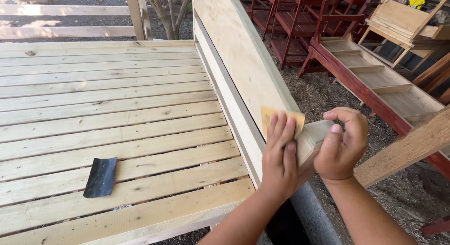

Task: The person sands a wooden bench frame, first running a hand along the slats and backrest, then using sandpaper sheets and a sanding block to smooth the backrest, armrests, seat slats, and corner posts, working around the furniture piece section by section.

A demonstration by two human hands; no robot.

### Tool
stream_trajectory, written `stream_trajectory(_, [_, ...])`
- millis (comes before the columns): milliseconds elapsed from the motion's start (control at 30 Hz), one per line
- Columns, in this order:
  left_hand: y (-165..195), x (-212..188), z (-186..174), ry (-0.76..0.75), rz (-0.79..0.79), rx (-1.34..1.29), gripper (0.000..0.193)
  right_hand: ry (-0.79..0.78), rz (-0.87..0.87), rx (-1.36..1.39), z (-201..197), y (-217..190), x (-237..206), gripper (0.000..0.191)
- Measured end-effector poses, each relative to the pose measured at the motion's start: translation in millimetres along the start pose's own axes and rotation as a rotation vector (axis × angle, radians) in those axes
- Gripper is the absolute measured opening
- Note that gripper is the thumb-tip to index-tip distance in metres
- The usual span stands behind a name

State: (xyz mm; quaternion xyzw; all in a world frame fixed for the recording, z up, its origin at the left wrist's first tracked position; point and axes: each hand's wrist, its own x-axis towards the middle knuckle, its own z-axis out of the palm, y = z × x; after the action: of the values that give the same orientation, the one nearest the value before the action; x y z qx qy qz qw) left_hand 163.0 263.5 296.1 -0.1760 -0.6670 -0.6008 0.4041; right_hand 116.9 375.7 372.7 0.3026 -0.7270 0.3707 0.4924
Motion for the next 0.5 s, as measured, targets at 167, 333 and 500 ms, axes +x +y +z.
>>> stream_trajectory(167, [0.8,-20.0,-7.2,-0.039,-0.036,0.001,0.044,-0.044,0.040,0.006,-0.5,-6.7,1.2,0.016])
stream_trajectory(333, [-17.0,-56.8,-10.4,-0.077,-0.048,0.027,0.047,-0.207,0.073,-0.081,-7.1,-23.9,21.3,0.011])
stream_trajectory(500, [-92.1,115.3,-17.7,0.080,-0.074,-0.050,0.047,-0.401,0.130,-0.318,-3.8,-50.2,52.0,0.017])
